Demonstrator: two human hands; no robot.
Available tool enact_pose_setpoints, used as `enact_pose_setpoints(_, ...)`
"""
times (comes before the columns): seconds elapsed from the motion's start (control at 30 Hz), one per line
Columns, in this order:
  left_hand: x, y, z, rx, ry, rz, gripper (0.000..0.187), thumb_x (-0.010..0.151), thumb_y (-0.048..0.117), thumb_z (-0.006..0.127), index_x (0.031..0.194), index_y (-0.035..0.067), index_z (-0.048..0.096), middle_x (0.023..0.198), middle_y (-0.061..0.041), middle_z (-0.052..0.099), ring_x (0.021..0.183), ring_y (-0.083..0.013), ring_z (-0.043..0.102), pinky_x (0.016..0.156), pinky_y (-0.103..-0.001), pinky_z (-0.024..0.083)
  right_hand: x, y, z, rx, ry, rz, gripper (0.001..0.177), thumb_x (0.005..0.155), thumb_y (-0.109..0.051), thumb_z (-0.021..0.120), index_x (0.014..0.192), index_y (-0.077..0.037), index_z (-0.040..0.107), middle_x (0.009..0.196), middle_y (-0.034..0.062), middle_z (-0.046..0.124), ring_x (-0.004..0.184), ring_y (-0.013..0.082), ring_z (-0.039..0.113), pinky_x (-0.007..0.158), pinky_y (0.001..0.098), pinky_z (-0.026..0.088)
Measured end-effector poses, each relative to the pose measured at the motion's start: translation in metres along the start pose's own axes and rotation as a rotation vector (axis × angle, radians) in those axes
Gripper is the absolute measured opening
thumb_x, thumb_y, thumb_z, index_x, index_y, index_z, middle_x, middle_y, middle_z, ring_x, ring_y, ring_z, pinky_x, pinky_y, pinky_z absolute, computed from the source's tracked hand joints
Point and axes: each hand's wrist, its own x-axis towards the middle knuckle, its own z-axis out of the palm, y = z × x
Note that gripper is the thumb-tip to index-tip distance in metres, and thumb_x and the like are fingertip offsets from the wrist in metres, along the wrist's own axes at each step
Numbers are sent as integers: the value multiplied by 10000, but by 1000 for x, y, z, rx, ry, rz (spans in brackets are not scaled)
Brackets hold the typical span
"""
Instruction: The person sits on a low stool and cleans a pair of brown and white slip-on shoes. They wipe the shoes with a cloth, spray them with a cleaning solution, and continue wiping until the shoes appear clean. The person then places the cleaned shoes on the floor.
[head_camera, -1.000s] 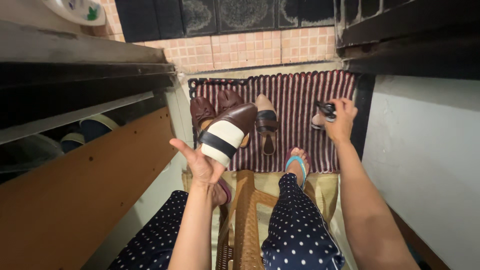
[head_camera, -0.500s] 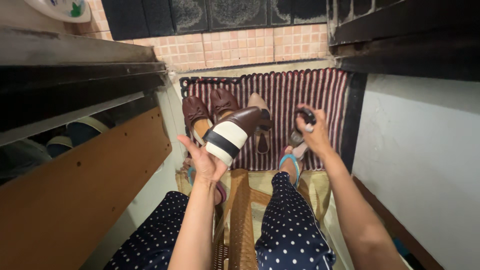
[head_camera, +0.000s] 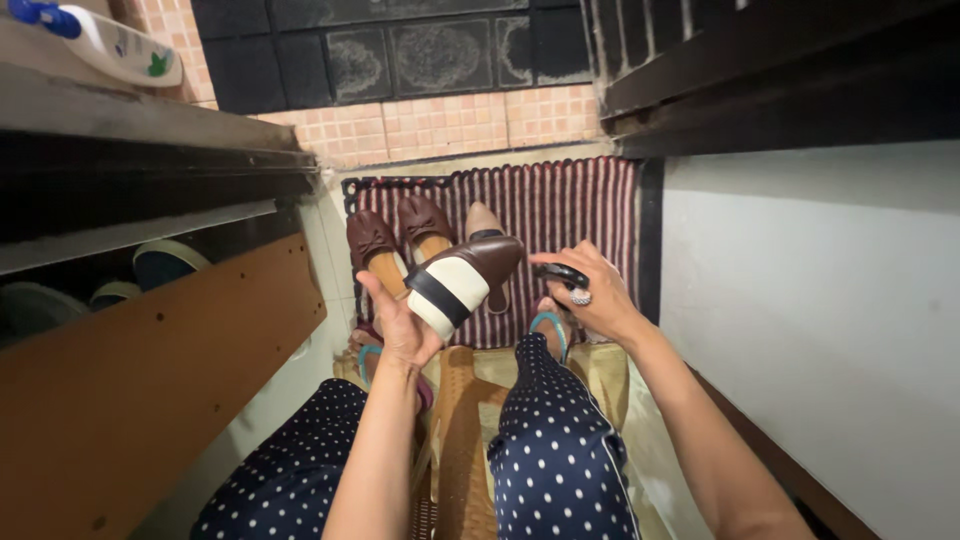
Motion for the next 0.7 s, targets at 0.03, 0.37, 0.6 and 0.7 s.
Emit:
enact_pose_setpoints(0.03,-2,-1,1,12,-9,-9,1398,633,1004,379,1494,-98,415,1491,-212,536,1357,-307,545,1163,-441,425,-3,-5,-3,2,-5,48,331,820,-130,656,1135,-139,756,850,36,652,820,223,538,783,361,489)
enact_pose_setpoints(0.37,-7,-4,13,55,-46,3,1313,694,968,430,1452,-103,474,1376,-212,614,1233,-283,631,1067,-415,523,-20,-12,-26,-38,22,-29,193,817,-117,637,991,-64,703,906,91,667,874,292,599,788,402,509)
enact_pose_setpoints(0.6,-1,-13,36,48,-79,-41,1303,683,980,405,1452,-68,485,1361,-201,624,1211,-281,639,1046,-426,525,-21,-11,-39,-16,66,-1,124,821,-111,648,905,-20,641,884,138,614,866,312,608,790,412,497)
enact_pose_setpoints(0.7,6,-16,47,31,-93,-69,1309,668,987,392,1446,-62,487,1357,-193,630,1214,-283,641,1047,-426,529,-21,-11,-46,118,119,-29,220,804,-124,607,995,-15,608,973,139,600,907,288,636,828,400,506)
